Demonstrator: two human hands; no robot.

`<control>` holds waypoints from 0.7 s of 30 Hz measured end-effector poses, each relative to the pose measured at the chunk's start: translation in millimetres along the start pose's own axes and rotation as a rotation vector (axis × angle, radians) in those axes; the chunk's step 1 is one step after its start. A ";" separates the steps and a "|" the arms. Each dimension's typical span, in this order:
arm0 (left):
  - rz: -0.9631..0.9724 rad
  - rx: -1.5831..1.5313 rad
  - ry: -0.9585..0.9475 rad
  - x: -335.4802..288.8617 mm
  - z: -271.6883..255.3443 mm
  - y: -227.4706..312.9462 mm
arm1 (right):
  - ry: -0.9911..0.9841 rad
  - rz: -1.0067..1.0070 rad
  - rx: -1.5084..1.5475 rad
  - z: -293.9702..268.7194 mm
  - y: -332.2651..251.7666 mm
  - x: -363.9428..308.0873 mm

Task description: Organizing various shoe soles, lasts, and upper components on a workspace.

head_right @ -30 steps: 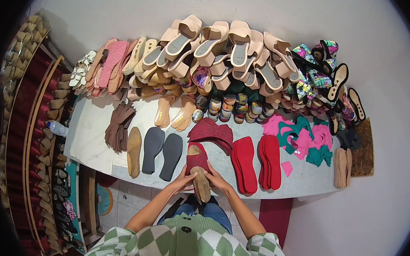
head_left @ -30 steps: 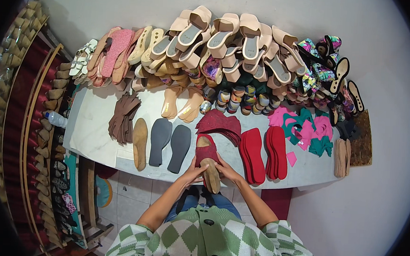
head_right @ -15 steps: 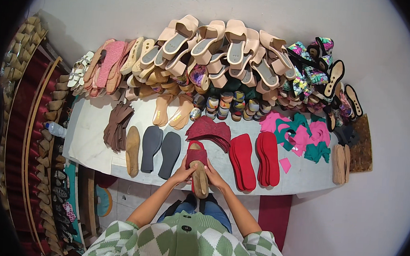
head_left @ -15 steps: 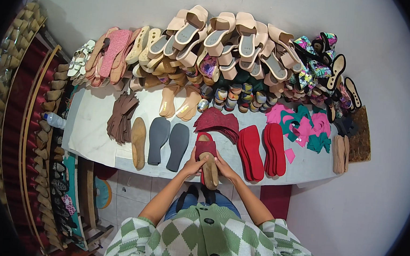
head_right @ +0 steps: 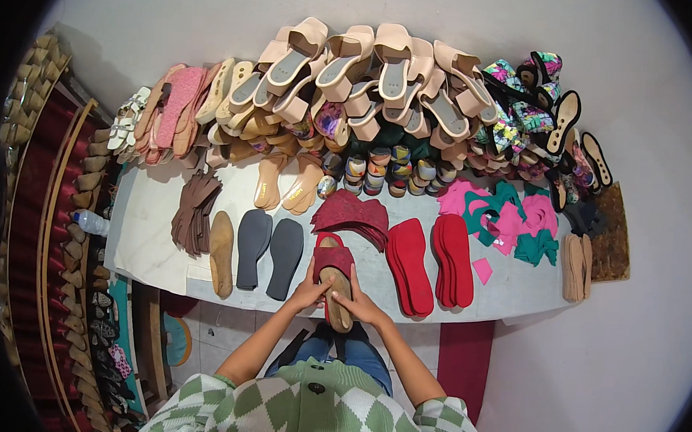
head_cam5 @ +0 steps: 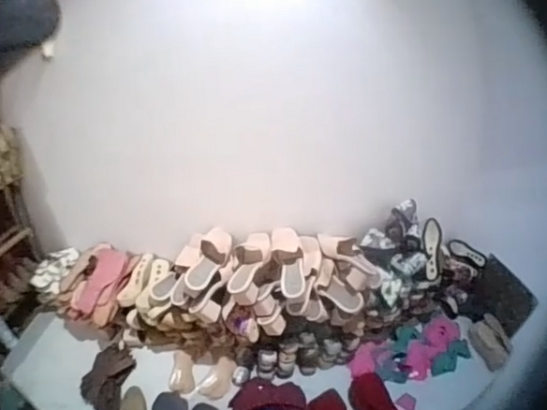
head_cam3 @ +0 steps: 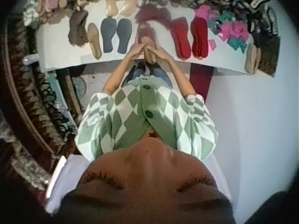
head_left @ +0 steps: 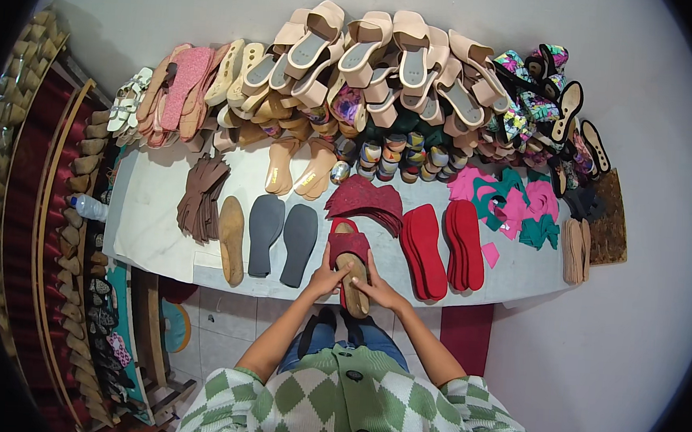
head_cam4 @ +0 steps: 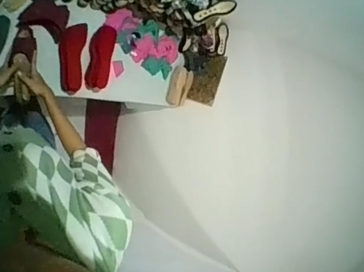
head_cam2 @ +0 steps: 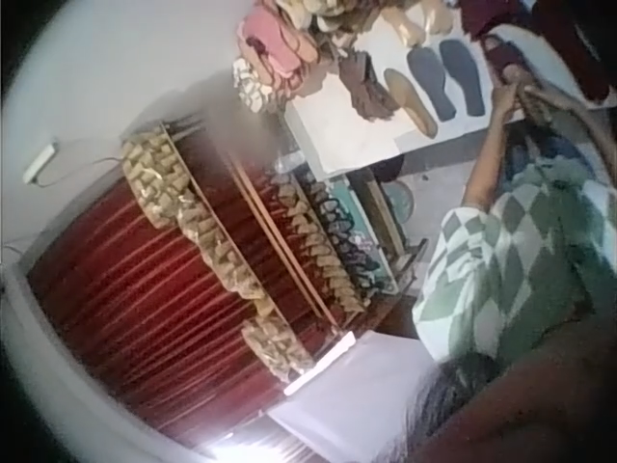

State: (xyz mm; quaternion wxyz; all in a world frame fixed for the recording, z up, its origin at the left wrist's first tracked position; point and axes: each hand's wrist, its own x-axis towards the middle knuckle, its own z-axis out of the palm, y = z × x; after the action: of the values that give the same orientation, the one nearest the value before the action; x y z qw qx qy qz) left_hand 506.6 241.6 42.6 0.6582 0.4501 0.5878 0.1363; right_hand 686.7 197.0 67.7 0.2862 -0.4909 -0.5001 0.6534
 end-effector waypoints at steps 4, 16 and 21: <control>0.001 -0.082 -0.047 3.6 -3.0 -7.9 | 0.147 -0.027 -0.218 17.1 -2.6 1.4; -0.046 -0.148 -0.220 12.9 -18.8 -14.7 | 0.226 0.152 -0.535 30.6 -27.5 6.2; -0.054 -0.199 -0.253 18.3 -18.4 -21.6 | 0.232 0.137 -0.622 29.6 -23.7 10.6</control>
State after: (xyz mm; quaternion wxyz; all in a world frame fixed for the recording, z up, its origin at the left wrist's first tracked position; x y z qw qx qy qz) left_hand 487.5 250.5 16.1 0.7717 0.3801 0.4959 0.1184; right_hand 652.8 203.1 86.6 0.1331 -0.6582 -0.6054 0.4273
